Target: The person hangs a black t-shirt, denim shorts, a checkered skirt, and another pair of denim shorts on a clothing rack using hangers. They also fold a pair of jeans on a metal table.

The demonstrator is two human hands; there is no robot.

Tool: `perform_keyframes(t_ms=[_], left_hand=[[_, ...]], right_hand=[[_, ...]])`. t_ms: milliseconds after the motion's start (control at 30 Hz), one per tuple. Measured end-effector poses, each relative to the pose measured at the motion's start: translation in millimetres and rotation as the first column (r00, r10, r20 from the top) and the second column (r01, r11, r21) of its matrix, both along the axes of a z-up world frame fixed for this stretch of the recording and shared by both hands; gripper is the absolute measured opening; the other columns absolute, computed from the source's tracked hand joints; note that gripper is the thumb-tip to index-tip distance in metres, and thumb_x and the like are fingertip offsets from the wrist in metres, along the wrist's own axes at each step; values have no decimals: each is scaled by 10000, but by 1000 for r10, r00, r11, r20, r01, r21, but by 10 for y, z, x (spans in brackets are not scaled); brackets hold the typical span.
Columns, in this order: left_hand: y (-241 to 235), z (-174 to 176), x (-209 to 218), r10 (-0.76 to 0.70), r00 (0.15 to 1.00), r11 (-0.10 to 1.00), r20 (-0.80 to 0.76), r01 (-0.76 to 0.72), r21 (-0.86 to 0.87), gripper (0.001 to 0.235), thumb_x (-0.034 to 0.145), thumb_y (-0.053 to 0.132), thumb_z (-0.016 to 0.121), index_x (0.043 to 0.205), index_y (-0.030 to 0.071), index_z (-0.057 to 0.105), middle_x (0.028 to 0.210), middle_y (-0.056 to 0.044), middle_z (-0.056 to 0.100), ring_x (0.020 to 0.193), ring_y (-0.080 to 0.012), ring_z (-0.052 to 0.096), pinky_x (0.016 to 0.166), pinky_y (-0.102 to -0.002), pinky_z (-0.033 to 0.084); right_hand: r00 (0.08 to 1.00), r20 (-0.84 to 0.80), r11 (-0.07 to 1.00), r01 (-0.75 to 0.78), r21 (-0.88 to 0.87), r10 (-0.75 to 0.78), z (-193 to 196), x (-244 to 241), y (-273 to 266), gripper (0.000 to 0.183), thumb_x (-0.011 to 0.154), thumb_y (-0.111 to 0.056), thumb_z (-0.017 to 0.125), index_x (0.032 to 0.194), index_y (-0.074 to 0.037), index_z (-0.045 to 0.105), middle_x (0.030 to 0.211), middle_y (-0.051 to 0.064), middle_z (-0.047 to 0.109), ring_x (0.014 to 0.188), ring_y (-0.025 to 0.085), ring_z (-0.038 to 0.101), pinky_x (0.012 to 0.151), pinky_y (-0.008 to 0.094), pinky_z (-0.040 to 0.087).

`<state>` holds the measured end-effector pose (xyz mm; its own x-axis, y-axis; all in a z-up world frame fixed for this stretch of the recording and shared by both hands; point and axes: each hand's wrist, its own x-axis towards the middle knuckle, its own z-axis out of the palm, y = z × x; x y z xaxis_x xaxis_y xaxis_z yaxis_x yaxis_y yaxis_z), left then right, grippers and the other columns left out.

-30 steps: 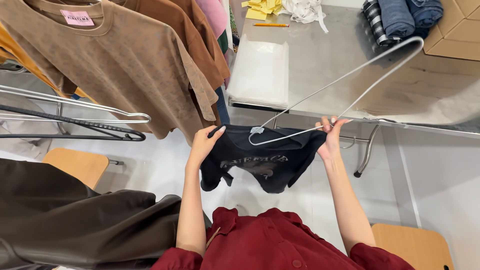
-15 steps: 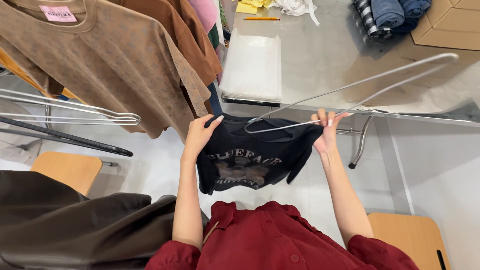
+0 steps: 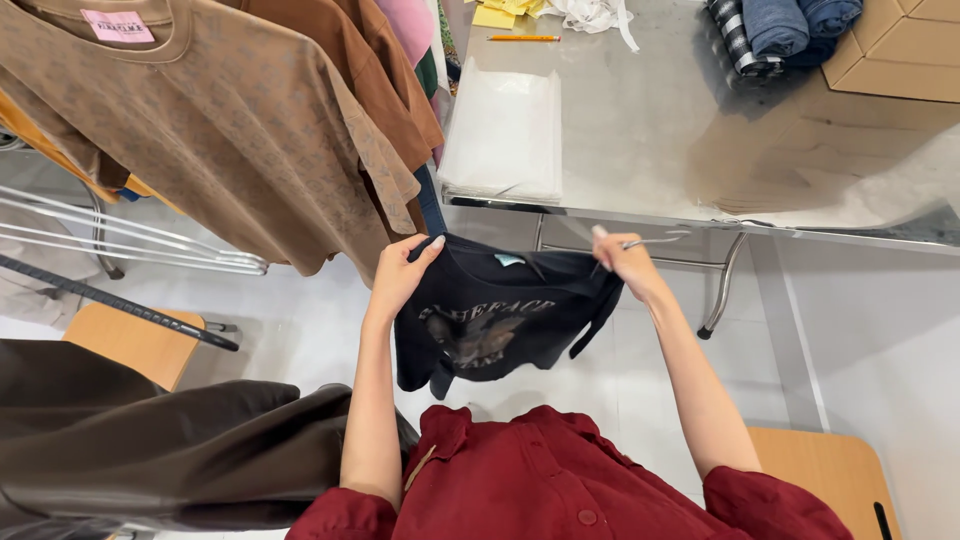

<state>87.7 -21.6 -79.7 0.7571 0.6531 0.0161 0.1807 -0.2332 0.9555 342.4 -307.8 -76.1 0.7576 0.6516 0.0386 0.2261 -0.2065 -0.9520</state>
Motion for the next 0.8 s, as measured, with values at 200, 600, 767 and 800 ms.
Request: perform_keyframes(t_ms=[200,600,767,800], left_hand=[[101,-177,162,10,998,1000,60,-12,28,289,1010,391,696,936,128,793,838,-117,766,876,-186,705,762,-352,555],[2,173,158,-11,978,991,210,-17,130,184,968,280,739,851,140,768,748,-16,520,827,-127,523,824,-271,447],[-84,341,140,-122,976,970,182,78,232,176,921,274,769,979,110,796,989,-58,569,920,-204,578,896,-338,477],[-130,416,134,-162,974,960,159,118,253,217,903,262,777,1030,87,794,1106,-81,607,1002,-258,612,945,-400,494]], right_hand=[[960,190,914,-120,-387,206,335,12,-118,568,978,-523,589,559,-140,580,503,83,511,613,233,471,656,323,387],[985,163,896,28,-443,50,341,442,-200,494,929,-458,636,546,-148,604,462,49,489,518,170,429,552,292,338],[982,187,881,55,-471,39,343,490,-226,520,934,-512,628,544,-169,621,467,58,508,518,185,469,570,299,377],[979,191,869,39,-494,65,338,511,-229,538,933,-530,621,533,-170,627,460,66,515,513,201,494,582,306,401]])
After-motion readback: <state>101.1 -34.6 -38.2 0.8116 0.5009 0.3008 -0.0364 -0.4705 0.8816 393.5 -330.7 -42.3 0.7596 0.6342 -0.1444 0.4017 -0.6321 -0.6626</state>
